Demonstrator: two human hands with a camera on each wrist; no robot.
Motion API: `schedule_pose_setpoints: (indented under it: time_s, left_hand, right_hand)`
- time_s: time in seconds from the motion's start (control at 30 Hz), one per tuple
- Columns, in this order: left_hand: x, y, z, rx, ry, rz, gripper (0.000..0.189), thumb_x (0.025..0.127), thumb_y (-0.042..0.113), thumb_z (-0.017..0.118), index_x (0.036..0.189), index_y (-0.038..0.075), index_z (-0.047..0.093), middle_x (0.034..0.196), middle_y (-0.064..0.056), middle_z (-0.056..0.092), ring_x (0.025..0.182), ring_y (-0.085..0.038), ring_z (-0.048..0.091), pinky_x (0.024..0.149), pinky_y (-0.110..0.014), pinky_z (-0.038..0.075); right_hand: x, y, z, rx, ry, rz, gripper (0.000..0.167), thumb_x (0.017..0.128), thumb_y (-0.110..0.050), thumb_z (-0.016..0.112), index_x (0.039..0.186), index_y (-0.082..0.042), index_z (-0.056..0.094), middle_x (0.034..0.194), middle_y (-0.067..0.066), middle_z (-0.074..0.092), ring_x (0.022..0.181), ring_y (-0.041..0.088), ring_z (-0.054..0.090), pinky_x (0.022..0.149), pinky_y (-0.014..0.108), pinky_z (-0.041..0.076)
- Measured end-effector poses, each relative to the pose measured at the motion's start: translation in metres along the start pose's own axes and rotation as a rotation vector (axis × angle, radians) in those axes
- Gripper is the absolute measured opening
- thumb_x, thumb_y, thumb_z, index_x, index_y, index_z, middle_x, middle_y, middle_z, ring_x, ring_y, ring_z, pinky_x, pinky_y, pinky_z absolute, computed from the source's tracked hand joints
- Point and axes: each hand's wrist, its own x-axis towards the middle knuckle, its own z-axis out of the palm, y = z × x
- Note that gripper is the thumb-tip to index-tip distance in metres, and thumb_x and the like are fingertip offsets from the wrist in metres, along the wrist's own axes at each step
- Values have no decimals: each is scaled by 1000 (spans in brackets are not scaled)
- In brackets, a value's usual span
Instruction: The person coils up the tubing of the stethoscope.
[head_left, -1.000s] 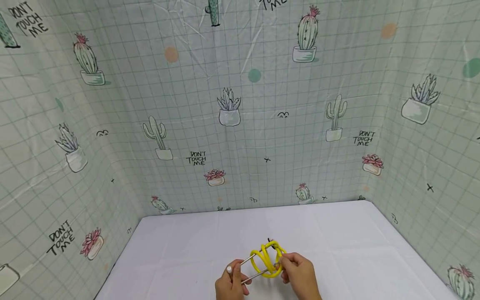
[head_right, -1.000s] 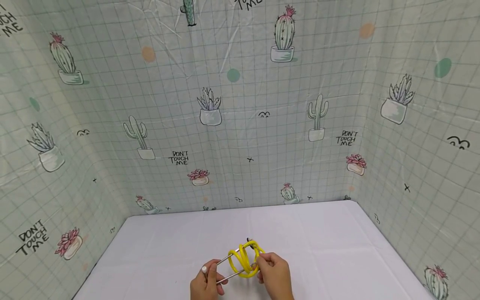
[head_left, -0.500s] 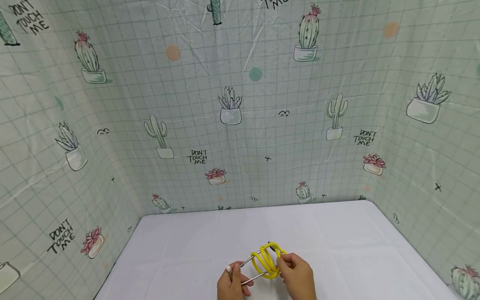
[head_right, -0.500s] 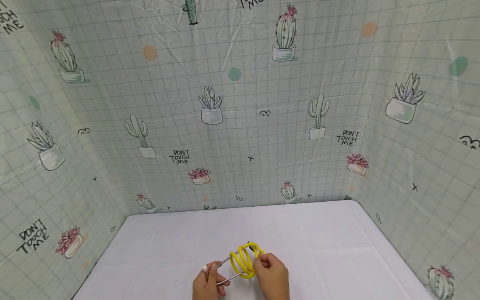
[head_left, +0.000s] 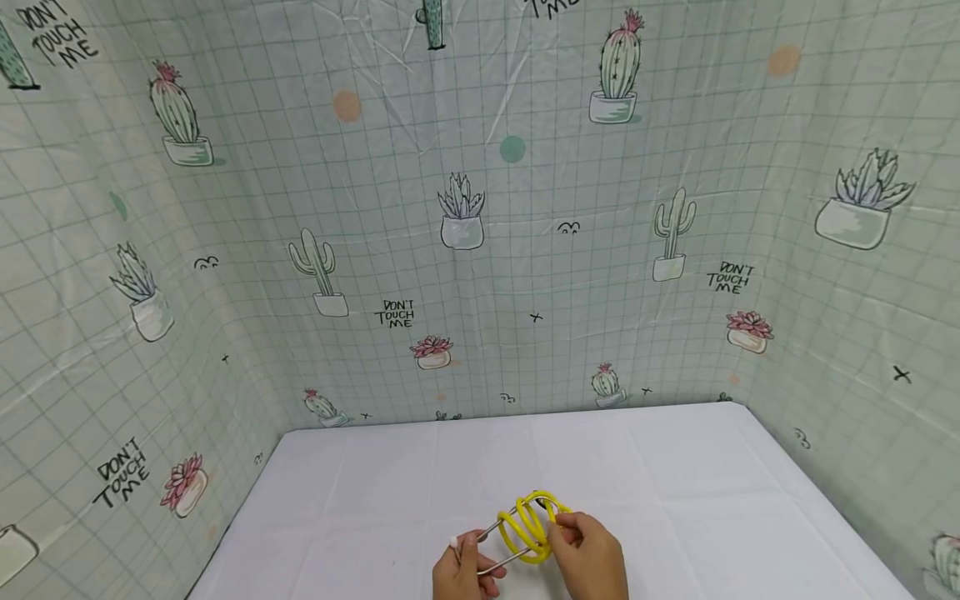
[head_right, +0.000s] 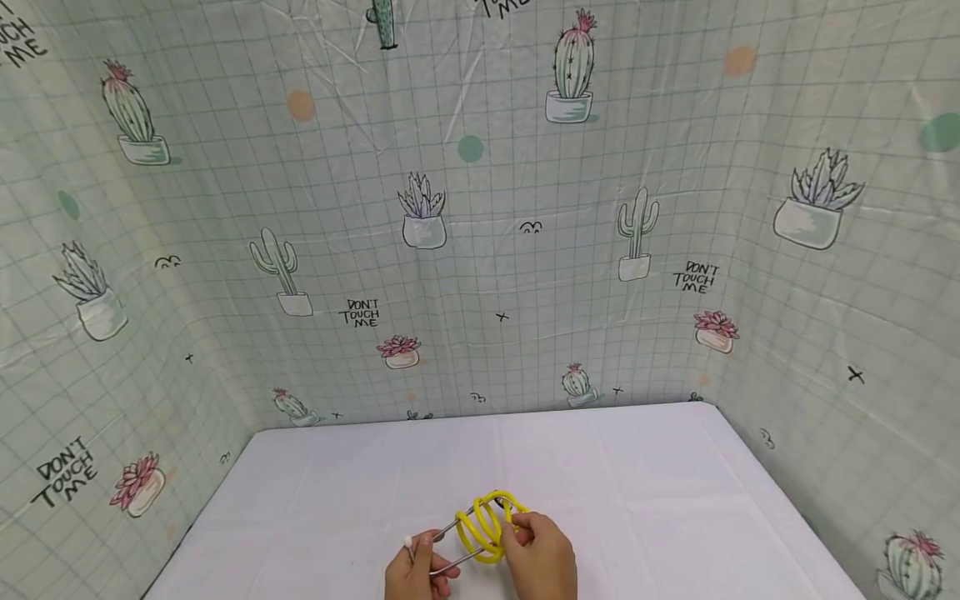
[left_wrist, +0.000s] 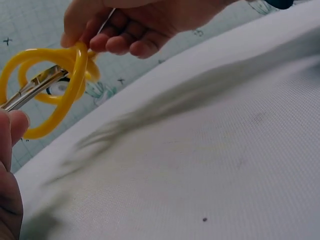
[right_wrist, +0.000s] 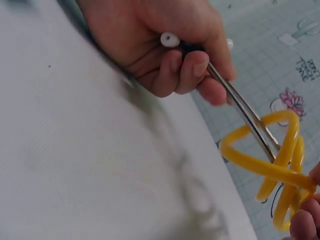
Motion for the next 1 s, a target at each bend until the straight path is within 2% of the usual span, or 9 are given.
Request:
schedule_pose_setpoints:
  time_s: [0.3, 0.5, 0.6, 0.73, 0.8, 1.0]
  left_hand:
    - [1, -2, -3, -10, -11, -19, 32, 107, 16, 41, 113, -9, 60, 62, -11, 68, 40, -10, 54, 39, -22, 43]
    - [4, -2, -2, 2, -25, -13, 32, 108, 17, 41, 112, -8, 61, 63, -10, 68, 41, -10, 55, 39, -23, 44]
    - [3, -1, -2, 6, -49, -16, 32, 108, 17, 42, 112, -8, 61, 63, -10, 68, 41, -10, 55, 39, -23, 44]
    - [2, 1, -2, 9, -90, -19, 32, 107, 18, 44, 112, -8, 61, 64, -11, 69, 42, -9, 56, 40, -22, 44]
    - [2, 0, -2, 8, -106, -21, 32, 107, 18, 44, 112, -8, 61, 64, -11, 69, 42, -9, 56, 40, -21, 44]
    - [2, -3, -5, 3, -140, -24, 31, 107, 18, 44, 113, -8, 60, 64, -11, 69, 43, -9, 57, 41, -21, 45]
  right_hand:
    - [-2, 23, 10, 84, 2, -16, 13, 87, -14, 78, 98, -8, 75, 78, -5, 60, 67, 7, 53, 60, 21, 48]
    - [1, 33, 9, 168, 33, -22, 12, 89, -9, 75, 101, -8, 74, 85, 0, 62, 61, 8, 57, 55, 24, 51]
    - [1, 36, 1, 231, 19, 46, 18, 91, -8, 72, 109, -5, 72, 92, 5, 63, 60, 11, 61, 54, 26, 53]
    - [4, 40, -8, 315, -52, 164, 36, 93, -10, 70, 127, -2, 64, 99, 10, 63, 65, 15, 65, 56, 28, 55]
    - [5, 43, -10, 353, -83, 192, 42, 93, -11, 70, 132, 1, 61, 100, 11, 64, 67, 17, 66, 57, 29, 56]
    - [7, 49, -11, 421, -134, 233, 37, 91, -11, 72, 124, 5, 66, 92, 9, 64, 66, 18, 63, 57, 29, 54]
